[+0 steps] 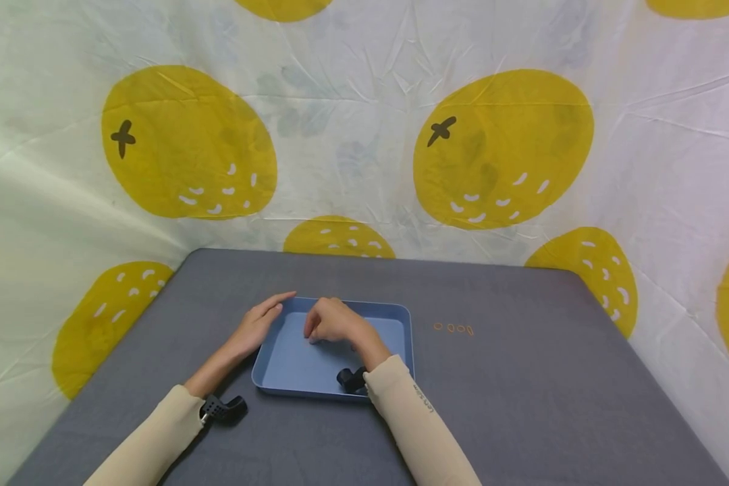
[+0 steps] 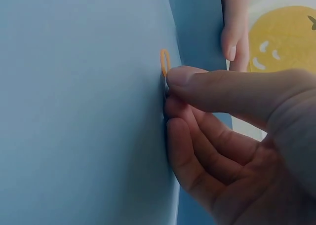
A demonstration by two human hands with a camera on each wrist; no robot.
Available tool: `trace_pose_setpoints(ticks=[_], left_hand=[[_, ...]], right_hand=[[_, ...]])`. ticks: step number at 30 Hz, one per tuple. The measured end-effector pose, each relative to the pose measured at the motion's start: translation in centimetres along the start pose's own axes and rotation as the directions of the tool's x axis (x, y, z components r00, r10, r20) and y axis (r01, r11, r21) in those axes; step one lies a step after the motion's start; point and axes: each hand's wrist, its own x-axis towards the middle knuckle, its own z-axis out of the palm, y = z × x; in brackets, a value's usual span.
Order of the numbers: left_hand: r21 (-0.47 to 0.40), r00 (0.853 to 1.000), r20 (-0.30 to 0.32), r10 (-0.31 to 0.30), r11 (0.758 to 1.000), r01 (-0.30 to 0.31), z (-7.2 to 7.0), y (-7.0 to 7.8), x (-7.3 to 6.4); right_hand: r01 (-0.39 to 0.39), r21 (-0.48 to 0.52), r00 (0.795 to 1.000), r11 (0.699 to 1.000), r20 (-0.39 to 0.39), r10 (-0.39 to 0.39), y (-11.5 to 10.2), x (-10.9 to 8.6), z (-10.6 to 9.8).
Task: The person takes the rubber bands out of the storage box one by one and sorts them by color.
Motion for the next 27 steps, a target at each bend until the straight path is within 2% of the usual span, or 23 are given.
trace_pose_setpoints(ticks=[6, 18, 27], left_hand=[[0.002, 1.0, -0.005, 0.006, 1.0, -0.006, 0.06, 0.05, -0.04], [0.008, 1.0, -0.007, 0.009, 1.0, -0.009, 0.18, -0.13, -0.07], [0.005, 1.0, -0.007, 0.007, 1.0, -0.007, 0.24, -0.16, -0.16]], right_hand=[[-0.003, 0.001, 1.0, 1.0, 0.002, 0.003, 0.17, -0.03, 0.19], [0.001, -0.064, 1.0, 0.998, 0.005, 0.0, -0.16, -0.15, 0.2], [-0.025, -0.103, 0.999, 0.994, 0.036, 0.029, -0.11, -0.08, 0.38]])
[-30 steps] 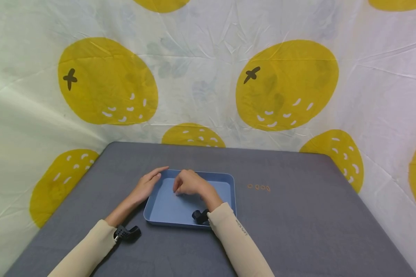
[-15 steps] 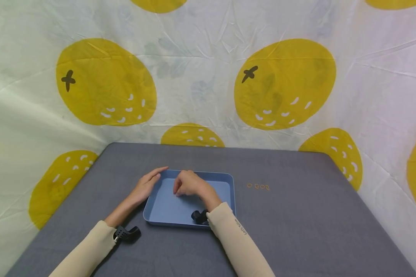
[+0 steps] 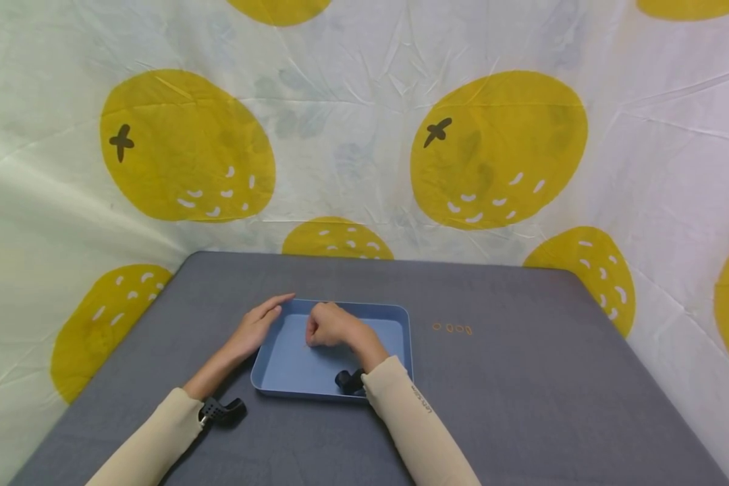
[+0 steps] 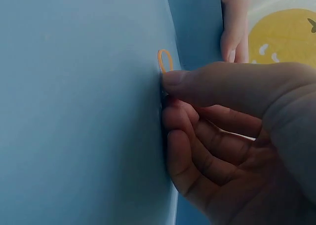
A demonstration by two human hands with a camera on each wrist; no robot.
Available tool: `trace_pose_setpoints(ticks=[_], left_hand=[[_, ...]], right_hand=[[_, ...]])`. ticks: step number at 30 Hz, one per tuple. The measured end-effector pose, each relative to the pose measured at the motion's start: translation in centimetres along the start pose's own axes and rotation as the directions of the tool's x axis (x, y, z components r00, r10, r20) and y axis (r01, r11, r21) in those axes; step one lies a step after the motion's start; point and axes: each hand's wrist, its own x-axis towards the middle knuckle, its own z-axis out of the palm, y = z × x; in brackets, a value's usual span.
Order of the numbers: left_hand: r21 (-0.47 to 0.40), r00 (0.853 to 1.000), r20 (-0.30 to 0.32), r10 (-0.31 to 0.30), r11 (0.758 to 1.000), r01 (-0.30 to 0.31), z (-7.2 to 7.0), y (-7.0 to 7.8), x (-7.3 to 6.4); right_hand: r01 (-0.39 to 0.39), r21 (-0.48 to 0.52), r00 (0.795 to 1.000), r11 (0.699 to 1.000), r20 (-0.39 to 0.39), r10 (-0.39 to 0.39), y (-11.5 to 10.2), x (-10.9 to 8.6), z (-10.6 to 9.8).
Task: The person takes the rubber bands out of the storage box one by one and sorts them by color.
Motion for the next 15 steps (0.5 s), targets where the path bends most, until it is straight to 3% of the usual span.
trace_pose_setpoints(ticks=[15], left_hand=[[-0.009, 1.0, 0.011, -0.009, 1.0, 0.009, -0.02, 0.15, -0.01]], right_hand=[[0.0, 0.058, 1.0, 0.998, 0.004, 0.0, -0.3, -0.32, -0.6]])
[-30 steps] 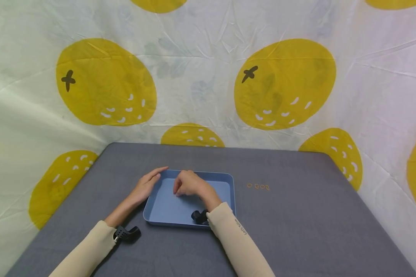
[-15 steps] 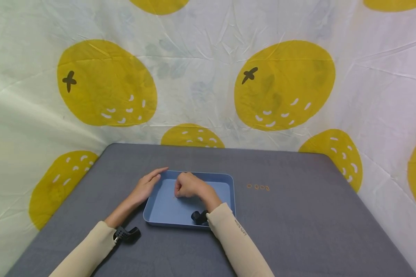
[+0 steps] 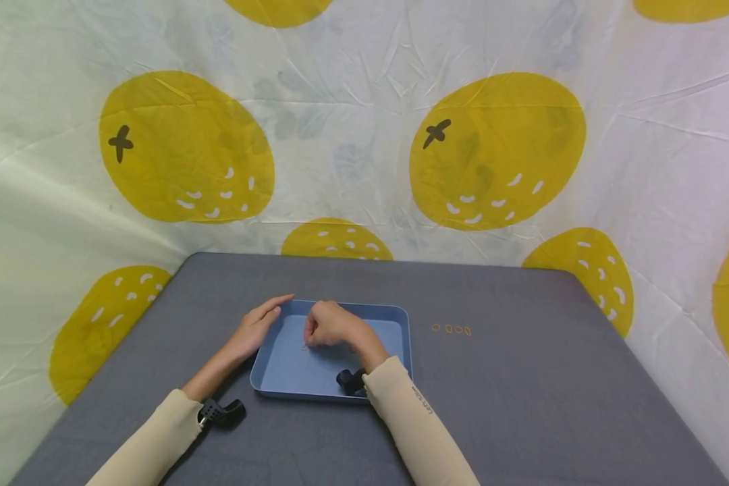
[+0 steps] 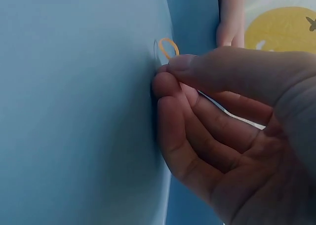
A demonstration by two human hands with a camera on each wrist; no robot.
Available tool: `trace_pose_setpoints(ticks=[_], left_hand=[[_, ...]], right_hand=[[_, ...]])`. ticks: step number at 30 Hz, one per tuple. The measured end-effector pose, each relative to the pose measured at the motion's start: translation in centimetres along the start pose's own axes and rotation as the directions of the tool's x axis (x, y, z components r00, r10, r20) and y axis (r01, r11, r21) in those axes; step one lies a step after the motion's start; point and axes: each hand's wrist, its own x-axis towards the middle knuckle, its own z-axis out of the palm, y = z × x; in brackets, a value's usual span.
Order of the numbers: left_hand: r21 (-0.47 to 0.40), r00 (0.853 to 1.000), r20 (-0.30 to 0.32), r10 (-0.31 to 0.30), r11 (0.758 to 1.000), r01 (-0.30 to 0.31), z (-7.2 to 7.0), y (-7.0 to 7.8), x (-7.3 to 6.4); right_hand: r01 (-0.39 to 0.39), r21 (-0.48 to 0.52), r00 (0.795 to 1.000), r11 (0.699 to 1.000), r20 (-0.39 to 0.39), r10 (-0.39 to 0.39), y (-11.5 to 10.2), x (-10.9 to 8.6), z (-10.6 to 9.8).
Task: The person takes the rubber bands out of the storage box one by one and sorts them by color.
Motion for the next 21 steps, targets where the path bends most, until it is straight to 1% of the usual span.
trace_pose_setpoints(ticks=[6, 10, 14, 21], left_hand=[[-0.009, 1.0, 0.002, -0.005, 1.0, 0.005, 0.0, 0.0, 0.0], [-0.002, 1.0, -0.003, -0.006, 1.0, 0.006, 0.0, 0.0, 0.0], [0.005, 1.0, -0.013, -0.002, 1.0, 0.002, 0.0, 0.0, 0.1], [0.006, 1.0, -0.018, -0.002, 1.0, 0.002, 0.0, -0.1, 0.2]], right_hand=[[-0.007, 0.056, 1.0, 0.998, -0.013, 0.008, 0.1, -0.1, -0.2], [-0.006, 0.068, 1.0, 0.998, -0.023, 0.008, -0.1, -0.3, -0.5], [0.009, 0.07, 0.999, 0.997, -0.047, -0.006, -0.2, -0.5, -0.9], [0.029, 0.114, 0.998, 0.993, -0.067, -0.021, -0.3, -1.0, -2.0]])
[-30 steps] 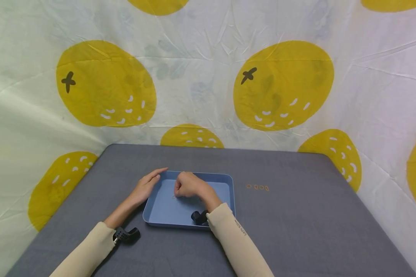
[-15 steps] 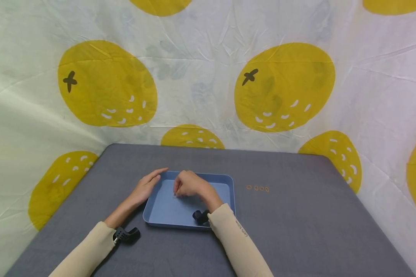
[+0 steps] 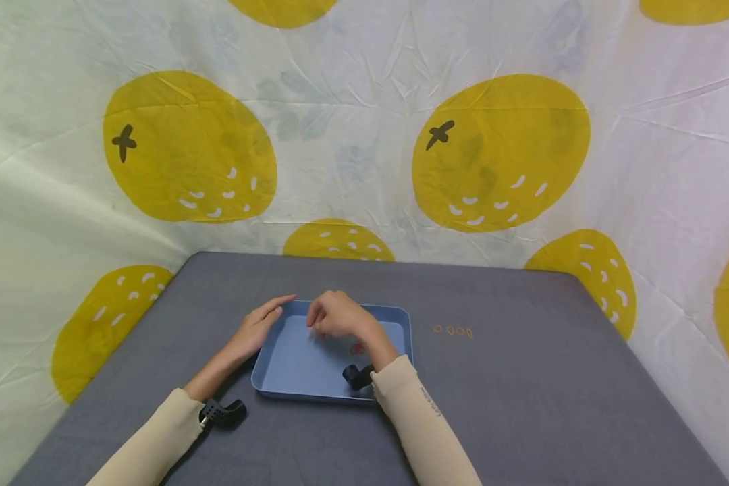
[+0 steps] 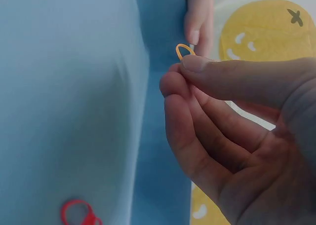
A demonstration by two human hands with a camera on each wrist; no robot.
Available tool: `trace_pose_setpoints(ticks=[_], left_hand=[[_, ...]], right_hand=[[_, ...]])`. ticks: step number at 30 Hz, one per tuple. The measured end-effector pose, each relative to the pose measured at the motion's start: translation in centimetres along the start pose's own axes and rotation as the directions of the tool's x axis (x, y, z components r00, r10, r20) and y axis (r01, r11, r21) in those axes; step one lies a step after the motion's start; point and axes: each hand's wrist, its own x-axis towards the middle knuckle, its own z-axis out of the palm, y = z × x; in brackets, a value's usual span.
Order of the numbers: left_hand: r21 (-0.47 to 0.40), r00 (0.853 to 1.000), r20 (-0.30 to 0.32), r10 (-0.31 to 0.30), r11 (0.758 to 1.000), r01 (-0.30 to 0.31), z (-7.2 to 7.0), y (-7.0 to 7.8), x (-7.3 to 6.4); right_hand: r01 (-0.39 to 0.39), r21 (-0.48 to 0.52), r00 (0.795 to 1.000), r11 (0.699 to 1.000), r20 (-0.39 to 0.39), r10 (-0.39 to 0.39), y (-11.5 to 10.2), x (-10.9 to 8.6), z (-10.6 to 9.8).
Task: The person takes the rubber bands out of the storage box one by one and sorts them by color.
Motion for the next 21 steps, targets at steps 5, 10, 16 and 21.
trace_pose_setpoints(ticks=[5, 10, 16, 21], left_hand=[[-0.002, 1.0, 0.004, 0.003, 1.0, -0.003, 0.0, 0.0, 0.0], [0.005, 1.0, 0.002, -0.001, 1.0, 0.001, 0.1, 0.2, 0.1], [0.005, 1.0, 0.001, 0.003, 1.0, -0.003, 0.3, 0.2, 0.1], [-0.004, 1.0, 0.008, 0.007, 1.0, -0.007, 0.1, -0.1, -0.1]], right_hand=[[-0.006, -0.004, 1.0, 1.0, -0.017, 0.006, 0.0, -0.3, -0.6], [-0.007, -0.008, 0.999, 1.0, -0.046, 0.006, 0.1, -0.8, -1.3], [0.021, -0.011, 0.997, 1.0, -0.081, -0.021, -0.1, -1.5, -2.0], [0.017, -0.01, 0.996, 1.0, -0.092, -0.018, 0.1, -2.2, -2.5]])
